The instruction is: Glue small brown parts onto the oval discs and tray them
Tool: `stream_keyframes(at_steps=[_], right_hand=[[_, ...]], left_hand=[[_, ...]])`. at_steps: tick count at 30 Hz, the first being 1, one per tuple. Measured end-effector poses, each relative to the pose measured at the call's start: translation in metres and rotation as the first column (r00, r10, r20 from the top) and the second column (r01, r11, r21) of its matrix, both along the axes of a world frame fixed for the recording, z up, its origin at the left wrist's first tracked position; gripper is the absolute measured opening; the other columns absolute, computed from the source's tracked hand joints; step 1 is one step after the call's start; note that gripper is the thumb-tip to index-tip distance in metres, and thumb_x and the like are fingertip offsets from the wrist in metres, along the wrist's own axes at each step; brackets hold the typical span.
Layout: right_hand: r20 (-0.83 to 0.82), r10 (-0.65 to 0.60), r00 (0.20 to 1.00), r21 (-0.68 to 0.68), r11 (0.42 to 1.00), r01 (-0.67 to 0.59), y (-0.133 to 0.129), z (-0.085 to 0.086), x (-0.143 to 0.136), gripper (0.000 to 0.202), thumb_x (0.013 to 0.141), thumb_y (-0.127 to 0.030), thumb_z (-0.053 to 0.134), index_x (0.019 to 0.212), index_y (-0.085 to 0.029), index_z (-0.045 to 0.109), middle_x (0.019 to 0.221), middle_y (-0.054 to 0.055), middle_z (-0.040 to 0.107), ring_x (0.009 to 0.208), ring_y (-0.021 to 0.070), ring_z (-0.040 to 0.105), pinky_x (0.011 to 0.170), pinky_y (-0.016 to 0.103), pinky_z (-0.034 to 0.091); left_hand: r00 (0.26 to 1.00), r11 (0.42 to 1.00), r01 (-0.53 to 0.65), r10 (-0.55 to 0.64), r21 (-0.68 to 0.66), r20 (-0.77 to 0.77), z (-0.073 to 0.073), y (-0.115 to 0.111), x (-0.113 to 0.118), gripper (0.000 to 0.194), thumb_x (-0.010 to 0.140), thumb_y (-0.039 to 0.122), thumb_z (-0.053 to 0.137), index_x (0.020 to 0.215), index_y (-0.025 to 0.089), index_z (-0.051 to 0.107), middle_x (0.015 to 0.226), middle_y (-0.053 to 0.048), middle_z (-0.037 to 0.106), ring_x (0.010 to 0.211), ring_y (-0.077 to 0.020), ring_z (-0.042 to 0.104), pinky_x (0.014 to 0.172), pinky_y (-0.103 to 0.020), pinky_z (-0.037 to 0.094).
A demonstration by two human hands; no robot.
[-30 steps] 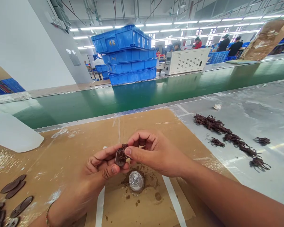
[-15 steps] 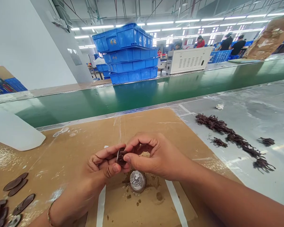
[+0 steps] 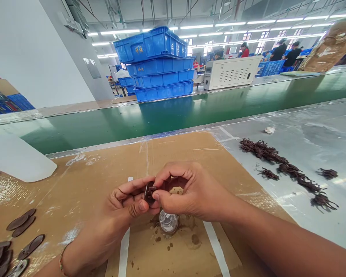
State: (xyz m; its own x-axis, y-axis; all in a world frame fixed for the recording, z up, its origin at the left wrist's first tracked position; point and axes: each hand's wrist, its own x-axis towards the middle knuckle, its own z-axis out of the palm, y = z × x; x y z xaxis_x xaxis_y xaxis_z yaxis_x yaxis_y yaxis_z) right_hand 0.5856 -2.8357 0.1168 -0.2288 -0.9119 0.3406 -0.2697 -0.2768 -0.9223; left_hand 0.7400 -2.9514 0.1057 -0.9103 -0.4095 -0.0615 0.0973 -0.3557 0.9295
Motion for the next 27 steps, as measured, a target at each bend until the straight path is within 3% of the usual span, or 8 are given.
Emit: stream_keyframes(at_steps=[10,21,27], right_hand=[[0.077,-0.038,0.996,0.084,0.996,0.031,-0.0032,0.0037,0.0075,0.009,0.07,-0.02,0.068,0.073,-0.019,0.059,0.069,0.0,0.062,0.063,0.0108,0.058,0.055,0.022,0.05],[0.169,0.031,0.985,0.035,0.999,-0.037,-0.0035,-0.0007,0.0051,0.014,0.076,-0.027,0.073,0.079,-0.018,0.063,0.082,0.001,0.069,0.071,0.0092,0.064,0.063,0.018,0.055],[0.23,0.018,0.973,0.037,0.999,-0.027,-0.0049,-0.0011,0.0075,0.017,0.074,-0.028,0.075,0.078,-0.017,0.063,0.073,0.0,0.067,0.065,0.008,0.061,0.059,0.018,0.052]], left_hand=[[1.0,0.999,0.024,-0.023,0.035,-0.017,0.002,0.0017,0.0009,0.029,0.072,0.02,0.077,0.101,0.023,0.072,0.081,-0.002,0.067,0.077,-0.01,0.065,0.075,-0.021,0.057],[1.0,0.999,0.002,-0.002,0.054,-0.005,0.0033,0.0,0.0003,0.029,0.072,0.02,0.078,0.1,0.019,0.071,0.094,-0.005,0.07,0.076,-0.0098,0.065,0.071,-0.019,0.057],[1.0,0.997,-0.018,0.016,0.069,0.025,0.0013,-0.0009,-0.0002,0.033,0.068,0.022,0.081,0.1,0.019,0.071,0.092,-0.004,0.071,0.075,-0.0111,0.066,0.072,-0.02,0.057]])
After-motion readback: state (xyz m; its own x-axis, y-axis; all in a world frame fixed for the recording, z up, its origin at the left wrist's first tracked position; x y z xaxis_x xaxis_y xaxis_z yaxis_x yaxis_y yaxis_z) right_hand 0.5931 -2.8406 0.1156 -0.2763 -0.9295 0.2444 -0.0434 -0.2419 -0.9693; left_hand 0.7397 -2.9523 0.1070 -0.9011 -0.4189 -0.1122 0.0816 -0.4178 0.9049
